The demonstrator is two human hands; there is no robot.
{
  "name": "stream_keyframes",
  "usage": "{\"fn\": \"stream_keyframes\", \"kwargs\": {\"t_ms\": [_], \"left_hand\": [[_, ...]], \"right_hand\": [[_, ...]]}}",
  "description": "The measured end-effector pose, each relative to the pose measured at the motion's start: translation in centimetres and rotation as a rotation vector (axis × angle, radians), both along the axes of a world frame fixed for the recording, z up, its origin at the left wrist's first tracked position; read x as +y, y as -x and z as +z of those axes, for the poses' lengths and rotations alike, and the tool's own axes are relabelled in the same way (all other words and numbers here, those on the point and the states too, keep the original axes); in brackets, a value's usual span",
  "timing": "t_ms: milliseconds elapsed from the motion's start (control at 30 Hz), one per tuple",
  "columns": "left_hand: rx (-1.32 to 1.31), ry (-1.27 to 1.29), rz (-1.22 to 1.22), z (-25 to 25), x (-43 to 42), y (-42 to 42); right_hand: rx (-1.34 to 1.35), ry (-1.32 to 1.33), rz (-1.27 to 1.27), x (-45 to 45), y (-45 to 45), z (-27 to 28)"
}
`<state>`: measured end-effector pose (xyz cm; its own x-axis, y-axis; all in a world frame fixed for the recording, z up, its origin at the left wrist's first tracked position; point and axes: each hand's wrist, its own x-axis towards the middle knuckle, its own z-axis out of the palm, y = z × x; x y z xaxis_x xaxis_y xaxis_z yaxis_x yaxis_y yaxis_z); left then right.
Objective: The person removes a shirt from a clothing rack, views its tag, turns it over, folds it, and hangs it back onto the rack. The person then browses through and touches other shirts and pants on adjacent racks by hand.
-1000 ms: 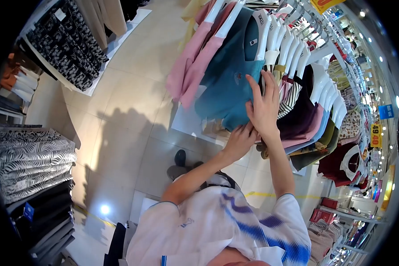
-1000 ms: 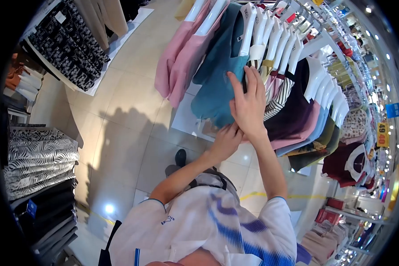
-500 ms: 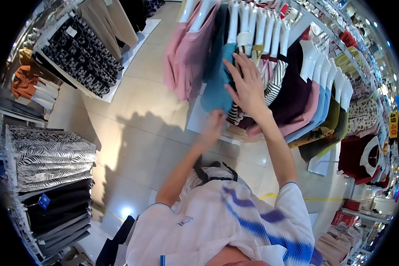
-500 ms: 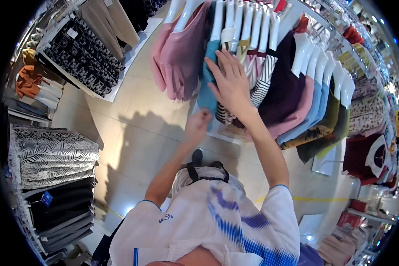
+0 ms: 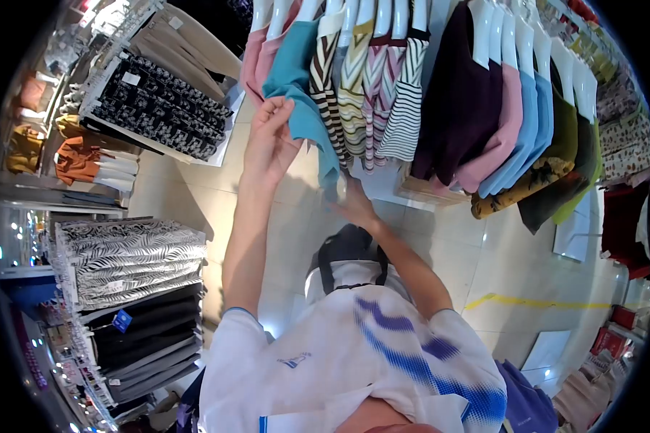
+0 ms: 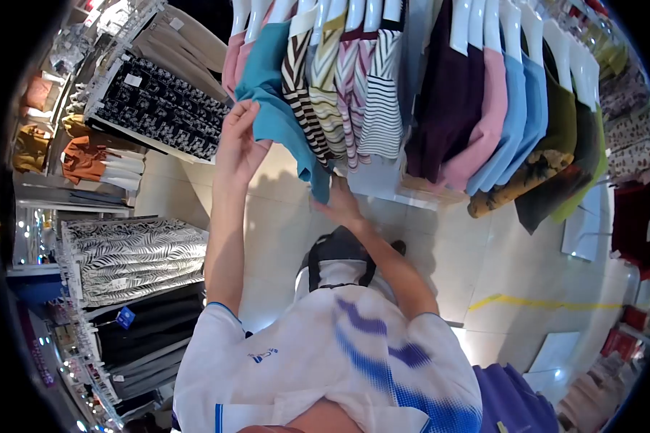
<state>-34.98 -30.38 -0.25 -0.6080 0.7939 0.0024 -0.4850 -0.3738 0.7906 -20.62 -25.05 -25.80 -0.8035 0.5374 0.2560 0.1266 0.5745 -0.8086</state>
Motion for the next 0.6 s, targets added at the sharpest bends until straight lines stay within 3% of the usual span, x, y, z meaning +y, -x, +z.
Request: {"fn": "stream_keyframes", "kwargs": {"t_ms": [33,100,133,200,267,333,600], "left_hand": [[0.014,-0.035,-0.069,0.4,-0.2,0.3],[0.035,-0.001,-0.047,1.6,0.2,-0.2],[0.047,0.023,-0.007,2.4,0.4,-0.5],[0.077,-0.008,-0.056,3.1,0.5,0.0],[0.116,0.005,-0.167,3.4,0.4,1.4],[0.119,-0.012,-0.145,3.6,0.7,2.4],[-0.060,-0.195,-0.246,1.4,0.7,7.6]], "right_hand": [[0.008,0.012,-0.014,-1.1,0.9,0.1],[0.034,-0.059,-0.273,-2.6,3.0,0.4],[0.038,-0.056,-0.293,-2.9,3.8,-0.6],[-0.139,0.219,-0.269,-3.1,5.5,-2.1],[-0.172,0.222,-0.264,-2.6,5.1,-3.5],[0.125,0.241,-0.196,-1.8,2.9,-2.8],[-0.018,0.348,-0.457,-3.7,-0.7,-0.3]]}}
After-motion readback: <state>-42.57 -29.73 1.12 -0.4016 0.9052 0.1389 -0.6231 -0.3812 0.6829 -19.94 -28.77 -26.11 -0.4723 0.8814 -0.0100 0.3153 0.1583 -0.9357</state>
